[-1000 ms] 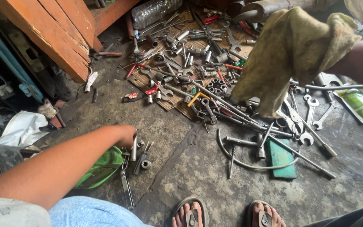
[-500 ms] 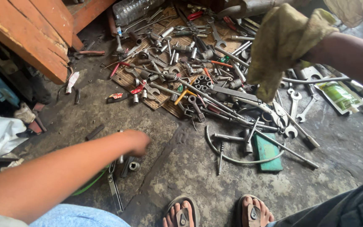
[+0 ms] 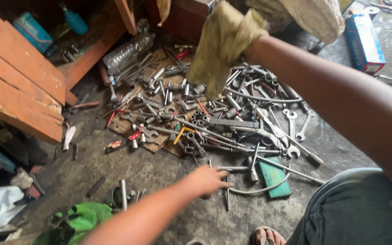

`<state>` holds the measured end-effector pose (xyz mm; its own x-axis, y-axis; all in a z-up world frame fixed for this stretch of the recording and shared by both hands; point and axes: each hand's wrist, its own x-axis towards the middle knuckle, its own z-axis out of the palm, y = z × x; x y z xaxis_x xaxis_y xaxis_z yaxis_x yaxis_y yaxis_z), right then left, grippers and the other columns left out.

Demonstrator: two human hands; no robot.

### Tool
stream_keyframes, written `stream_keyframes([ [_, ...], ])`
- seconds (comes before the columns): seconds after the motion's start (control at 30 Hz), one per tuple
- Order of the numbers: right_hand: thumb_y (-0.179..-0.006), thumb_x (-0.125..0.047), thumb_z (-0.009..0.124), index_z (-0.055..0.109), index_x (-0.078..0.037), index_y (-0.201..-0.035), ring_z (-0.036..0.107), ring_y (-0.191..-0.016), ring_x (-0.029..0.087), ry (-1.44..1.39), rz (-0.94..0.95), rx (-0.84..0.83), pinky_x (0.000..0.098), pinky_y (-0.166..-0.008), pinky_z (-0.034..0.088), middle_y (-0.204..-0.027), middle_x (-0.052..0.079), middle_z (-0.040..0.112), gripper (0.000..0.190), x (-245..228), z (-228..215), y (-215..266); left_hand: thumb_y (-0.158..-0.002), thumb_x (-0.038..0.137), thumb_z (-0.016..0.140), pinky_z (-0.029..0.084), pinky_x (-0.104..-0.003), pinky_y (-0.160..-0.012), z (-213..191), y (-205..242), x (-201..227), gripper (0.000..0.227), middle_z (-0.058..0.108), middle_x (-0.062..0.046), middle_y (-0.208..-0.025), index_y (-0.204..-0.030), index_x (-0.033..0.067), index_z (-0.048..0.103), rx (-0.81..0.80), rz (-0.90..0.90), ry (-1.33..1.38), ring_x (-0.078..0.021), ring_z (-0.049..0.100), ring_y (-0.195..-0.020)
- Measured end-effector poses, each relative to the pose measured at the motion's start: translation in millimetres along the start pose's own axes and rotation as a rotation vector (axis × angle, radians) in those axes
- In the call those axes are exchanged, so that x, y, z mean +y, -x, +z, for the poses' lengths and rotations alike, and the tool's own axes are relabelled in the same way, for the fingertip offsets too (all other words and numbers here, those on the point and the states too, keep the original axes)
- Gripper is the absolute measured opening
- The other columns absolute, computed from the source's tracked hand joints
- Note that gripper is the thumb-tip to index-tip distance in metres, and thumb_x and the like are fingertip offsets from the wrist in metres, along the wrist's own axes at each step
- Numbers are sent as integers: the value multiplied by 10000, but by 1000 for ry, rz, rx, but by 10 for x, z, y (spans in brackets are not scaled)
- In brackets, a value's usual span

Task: The person sits on the floor in a cluttered workshop and cleans various metal tools using a rag. They pick up items such as a socket wrench and a long metal rod from a large pile, wipe them thoroughly, and place them back down. The person handles the tools one at a time, focusing on removing dirt or grease from the surfaces.

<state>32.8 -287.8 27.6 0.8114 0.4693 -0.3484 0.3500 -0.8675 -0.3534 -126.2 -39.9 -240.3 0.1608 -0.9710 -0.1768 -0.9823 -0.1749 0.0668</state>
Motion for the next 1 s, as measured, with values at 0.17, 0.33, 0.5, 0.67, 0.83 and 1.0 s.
stream_keyframes([
  [0.17,-973,-293,562,663,-90,-1139,559,-857,174,-62,-4,45,349,-774,537,-1016,62,656,281,65,-283,50,-918,172,607,507,-401,-867,682,-604,82,202,672,-8,-1117,-1090,208,705,220,34,-97,-230,621,-1131],
  [0.33,-984,-309,548,664,-94,-1137,551,-845,174,-111,38,22,352,-766,534,-1008,61,655,288,329,-170,333,-830,209,641,498,-411,-845,892,-716,-119,88,687,-16,-993,-785,175,709,150,81,-89,-245,611,-1114],
  [0.5,-994,-325,534,664,-98,-1135,543,-833,173,-92,51,34,356,-758,531,-1000,59,653,297,375,-253,528,-798,171,636,492,-404,-805,880,-545,-332,86,686,-19,-995,-752,174,708,191,95,-72,-256,603,-1104],
  [0.67,-1005,-341,521,664,-102,-1133,535,-821,172,-25,-3,-17,359,-750,529,-993,57,652,307,284,-32,413,-831,171,628,504,-421,-970,998,-339,-594,100,710,-55,-980,-772,143,704,328,-2,-132,-283,632,-1130],
  [0.83,-1015,-358,507,664,-106,-1131,528,-809,171,166,30,-250,362,-742,526,-985,55,650,319,228,538,278,-857,112,635,545,-452,-897,178,25,-649,213,730,-148,-992,-1064,88,680,-160,-243,-174,-343,686,-1016],
  [1.0,-1026,-374,493,664,-110,-1129,520,-798,170,343,-19,-376,365,-734,523,-978,53,649,331,-54,1030,22,-816,112,661,575,-487,-813,-1097,484,-686,253,740,-161,-997,-1067,114,699,-412,-447,-36,-359,719,-968],
])
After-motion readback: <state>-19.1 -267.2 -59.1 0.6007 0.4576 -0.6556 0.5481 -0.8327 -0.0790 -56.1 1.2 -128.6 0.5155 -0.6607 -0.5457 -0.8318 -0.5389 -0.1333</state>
